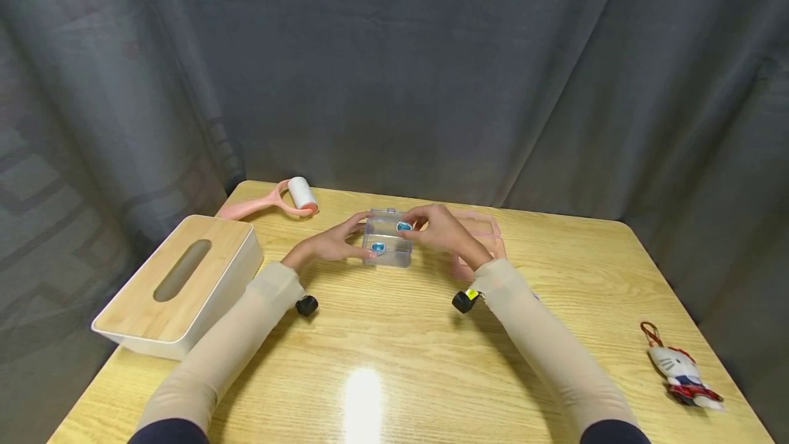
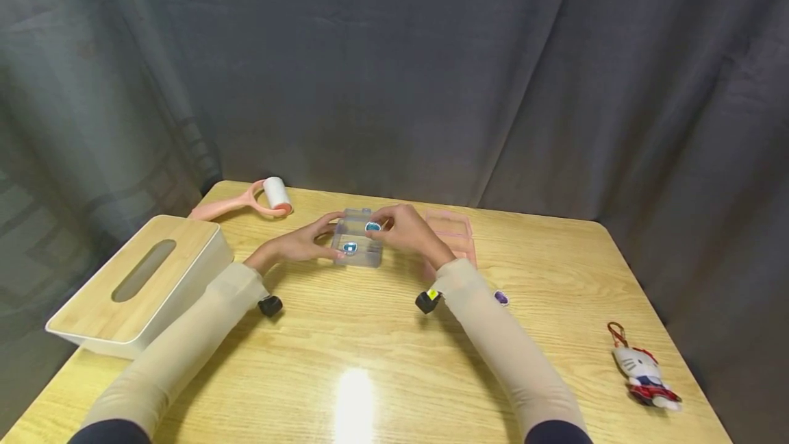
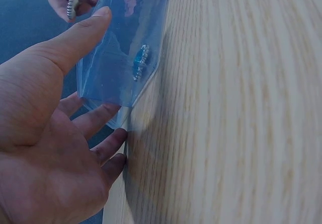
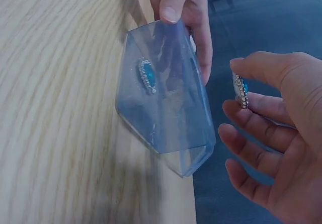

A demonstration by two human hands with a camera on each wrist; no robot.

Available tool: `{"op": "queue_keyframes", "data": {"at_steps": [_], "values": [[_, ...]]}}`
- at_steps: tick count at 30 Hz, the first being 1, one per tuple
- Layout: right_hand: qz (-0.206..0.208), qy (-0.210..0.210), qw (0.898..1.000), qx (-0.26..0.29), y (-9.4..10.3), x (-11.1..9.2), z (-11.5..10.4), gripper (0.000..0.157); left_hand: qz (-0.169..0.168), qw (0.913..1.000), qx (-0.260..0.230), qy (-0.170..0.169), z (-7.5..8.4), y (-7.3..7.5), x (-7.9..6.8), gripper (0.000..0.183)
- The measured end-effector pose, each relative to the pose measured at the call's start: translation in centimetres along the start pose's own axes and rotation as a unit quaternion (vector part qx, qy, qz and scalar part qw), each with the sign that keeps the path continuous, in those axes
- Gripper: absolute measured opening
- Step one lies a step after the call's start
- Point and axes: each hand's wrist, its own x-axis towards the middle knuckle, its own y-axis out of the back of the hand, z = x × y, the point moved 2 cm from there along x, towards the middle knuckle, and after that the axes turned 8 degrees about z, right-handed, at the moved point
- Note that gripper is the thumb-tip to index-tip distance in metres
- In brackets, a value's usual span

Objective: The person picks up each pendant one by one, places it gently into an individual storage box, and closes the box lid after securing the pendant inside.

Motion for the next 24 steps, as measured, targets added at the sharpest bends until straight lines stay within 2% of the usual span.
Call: {"op": "queue_keyframes", "data": {"at_steps": [8, 15, 24], "values": [[-0.008, 0.002, 1.000, -0.008, -1.0, 0.3, 0.6, 0.031, 0.000, 1.0000, 0.006, 0.000, 0.0, 0.1, 0.1, 0.094], [-0.029, 0.010, 0.999, -0.018, -2.3, 0.4, 0.7, 0.034, 0.002, 0.9998, 0.015, 0.013, -0.2, 0.3, -0.4, 0.095], [-0.041, 0.013, 0.998, -0.041, -2.8, 0.7, 1.3, 0.035, 0.005, 0.9999, 0.012, 0.009, -0.2, 0.3, -0.1, 0.095]]}}
